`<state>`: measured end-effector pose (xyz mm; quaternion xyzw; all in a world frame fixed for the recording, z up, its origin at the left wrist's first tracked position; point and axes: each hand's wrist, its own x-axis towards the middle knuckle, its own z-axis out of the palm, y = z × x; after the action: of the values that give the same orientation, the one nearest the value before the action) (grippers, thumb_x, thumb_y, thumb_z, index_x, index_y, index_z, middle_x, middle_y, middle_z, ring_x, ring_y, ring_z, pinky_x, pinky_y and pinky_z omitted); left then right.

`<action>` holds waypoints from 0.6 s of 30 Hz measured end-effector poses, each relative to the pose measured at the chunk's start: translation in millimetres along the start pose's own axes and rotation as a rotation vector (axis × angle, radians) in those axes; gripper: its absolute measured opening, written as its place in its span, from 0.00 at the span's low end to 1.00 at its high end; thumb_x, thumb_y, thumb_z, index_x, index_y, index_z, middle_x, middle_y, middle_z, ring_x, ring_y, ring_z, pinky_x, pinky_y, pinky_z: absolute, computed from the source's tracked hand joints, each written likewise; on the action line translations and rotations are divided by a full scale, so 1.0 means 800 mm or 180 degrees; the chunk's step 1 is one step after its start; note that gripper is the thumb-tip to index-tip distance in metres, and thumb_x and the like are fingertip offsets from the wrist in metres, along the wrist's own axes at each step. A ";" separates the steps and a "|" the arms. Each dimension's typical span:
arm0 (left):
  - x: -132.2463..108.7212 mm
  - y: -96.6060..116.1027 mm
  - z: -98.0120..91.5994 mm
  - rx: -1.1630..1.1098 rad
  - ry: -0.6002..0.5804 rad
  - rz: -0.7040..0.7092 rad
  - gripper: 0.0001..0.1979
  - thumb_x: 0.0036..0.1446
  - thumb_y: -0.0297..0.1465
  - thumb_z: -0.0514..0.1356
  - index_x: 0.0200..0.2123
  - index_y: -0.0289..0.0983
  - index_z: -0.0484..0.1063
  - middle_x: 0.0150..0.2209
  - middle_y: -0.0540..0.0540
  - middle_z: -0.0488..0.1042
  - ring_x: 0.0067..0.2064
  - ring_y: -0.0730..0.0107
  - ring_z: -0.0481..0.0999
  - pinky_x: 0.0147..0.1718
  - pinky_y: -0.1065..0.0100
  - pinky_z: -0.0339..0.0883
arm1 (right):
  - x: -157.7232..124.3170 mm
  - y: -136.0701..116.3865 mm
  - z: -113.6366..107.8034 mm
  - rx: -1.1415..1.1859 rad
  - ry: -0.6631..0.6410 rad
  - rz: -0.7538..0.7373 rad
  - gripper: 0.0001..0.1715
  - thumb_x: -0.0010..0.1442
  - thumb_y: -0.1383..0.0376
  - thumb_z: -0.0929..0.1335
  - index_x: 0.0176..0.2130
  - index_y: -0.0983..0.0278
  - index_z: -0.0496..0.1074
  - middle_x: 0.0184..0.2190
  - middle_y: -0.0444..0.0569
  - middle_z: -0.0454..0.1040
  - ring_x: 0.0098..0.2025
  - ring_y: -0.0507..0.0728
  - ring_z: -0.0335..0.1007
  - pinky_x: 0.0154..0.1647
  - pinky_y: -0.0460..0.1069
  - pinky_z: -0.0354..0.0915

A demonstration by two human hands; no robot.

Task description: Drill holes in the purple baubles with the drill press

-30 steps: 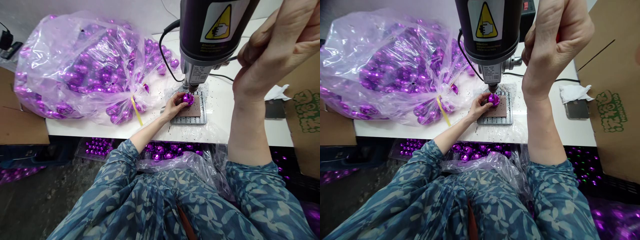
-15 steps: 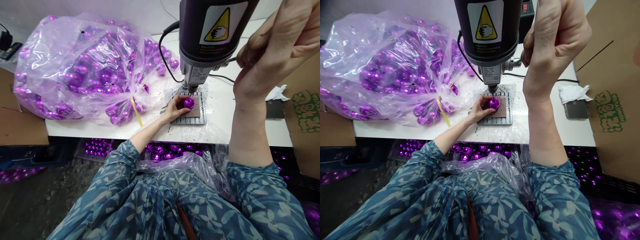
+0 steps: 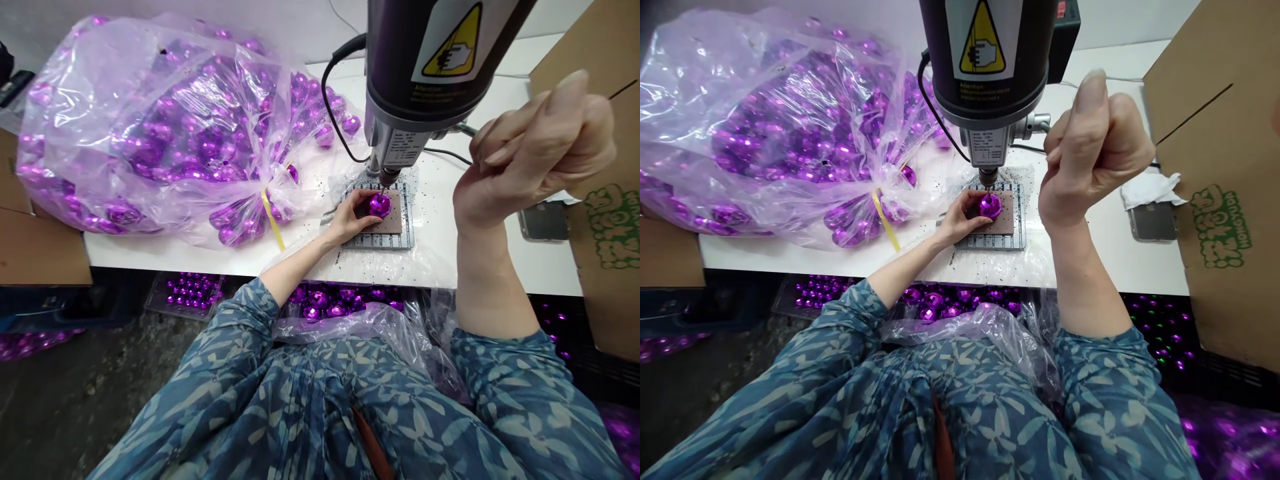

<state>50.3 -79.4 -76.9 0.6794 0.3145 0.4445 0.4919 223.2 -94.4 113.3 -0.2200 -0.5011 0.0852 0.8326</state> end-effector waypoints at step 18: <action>-0.001 0.011 0.005 -0.0123 0.0146 -0.0122 0.30 0.56 0.40 0.78 0.58 0.42 0.73 0.61 0.37 0.80 0.67 0.44 0.79 0.72 0.39 0.69 | -0.040 0.064 -0.036 0.0022 0.0225 -0.0864 0.45 0.67 0.50 0.71 0.25 0.66 0.36 0.14 0.38 0.31 0.15 0.39 0.32 0.19 0.43 0.43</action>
<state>53.7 -84.9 -69.2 0.6533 0.3300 0.4564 0.5060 237.0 -68.2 53.2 -0.1502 -0.4963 -0.0343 0.8544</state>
